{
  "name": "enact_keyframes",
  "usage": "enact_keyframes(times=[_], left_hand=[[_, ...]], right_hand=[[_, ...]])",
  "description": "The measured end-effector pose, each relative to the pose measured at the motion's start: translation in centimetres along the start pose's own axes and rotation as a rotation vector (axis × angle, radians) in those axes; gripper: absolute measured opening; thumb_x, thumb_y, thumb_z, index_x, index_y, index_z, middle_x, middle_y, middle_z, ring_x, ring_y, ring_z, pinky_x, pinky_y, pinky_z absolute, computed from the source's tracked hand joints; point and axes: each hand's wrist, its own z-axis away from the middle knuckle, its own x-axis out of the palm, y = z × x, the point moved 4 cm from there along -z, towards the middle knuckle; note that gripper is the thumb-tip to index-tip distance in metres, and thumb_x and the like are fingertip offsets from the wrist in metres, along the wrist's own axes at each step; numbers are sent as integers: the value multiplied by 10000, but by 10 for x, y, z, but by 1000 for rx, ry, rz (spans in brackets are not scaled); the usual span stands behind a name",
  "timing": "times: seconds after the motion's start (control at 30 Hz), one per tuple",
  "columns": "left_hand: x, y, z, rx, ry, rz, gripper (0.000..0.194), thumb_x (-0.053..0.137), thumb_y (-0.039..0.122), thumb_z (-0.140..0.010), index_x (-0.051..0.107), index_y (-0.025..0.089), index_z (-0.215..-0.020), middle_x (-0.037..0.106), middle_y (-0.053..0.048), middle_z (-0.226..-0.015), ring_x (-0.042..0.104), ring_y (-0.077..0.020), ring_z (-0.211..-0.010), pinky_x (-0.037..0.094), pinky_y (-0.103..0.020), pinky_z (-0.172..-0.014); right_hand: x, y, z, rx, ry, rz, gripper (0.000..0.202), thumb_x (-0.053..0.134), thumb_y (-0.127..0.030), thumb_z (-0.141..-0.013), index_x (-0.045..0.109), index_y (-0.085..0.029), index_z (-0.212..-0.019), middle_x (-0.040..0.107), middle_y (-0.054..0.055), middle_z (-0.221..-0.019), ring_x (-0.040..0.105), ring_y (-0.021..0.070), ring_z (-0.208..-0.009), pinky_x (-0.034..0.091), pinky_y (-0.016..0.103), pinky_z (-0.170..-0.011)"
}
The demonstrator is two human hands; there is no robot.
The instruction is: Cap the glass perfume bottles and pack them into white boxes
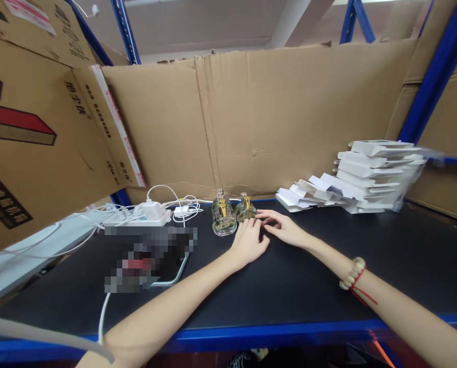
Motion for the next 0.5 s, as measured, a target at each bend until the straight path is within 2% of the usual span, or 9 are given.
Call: enact_keyframes(times=[0.07,0.17,0.3,0.4,0.5], left_hand=[[0,-2,0,-38,14,7,341,454,195,-789,513,50,-1092,523,-140,-1049,452,-261,-1006,356,-396,-900],[-1,-2,0,-9,44,49,371,470,203,-782,500,78,-1129,527,-118,-1054,451,-253,-1001,357,-390,-900],[-3,-1,1,53,73,74,237,461,169,-775,538,120,-994,543,-78,-952,474,-213,-930,377,-357,-859],[-4,1,2,81,65,65,159,458,160,-777,542,131,-909,532,-65,-908,474,-198,-905,372,-343,-849],[-4,3,2,78,43,61,127,451,151,-781,536,135,-874,525,-61,-897,471,-194,-902,367,-334,-846]], right_hand=[[2,2,1,38,-28,56,360,459,-245,-745,545,-139,-1079,484,140,-1198,579,151,-885,499,259,-625],[0,3,3,129,-50,226,375,524,-227,-728,563,-133,-1089,546,120,-1030,563,162,-869,486,308,-723],[-15,-1,8,317,-59,471,253,541,-189,-750,624,-170,-989,554,77,-992,550,153,-835,456,321,-768],[-35,-6,11,415,31,610,235,531,-150,-758,629,-170,-970,559,65,-1011,548,151,-829,440,313,-773],[-53,-10,12,402,221,685,210,519,-123,-752,644,-165,-916,559,69,-1011,535,181,-914,422,320,-804]])
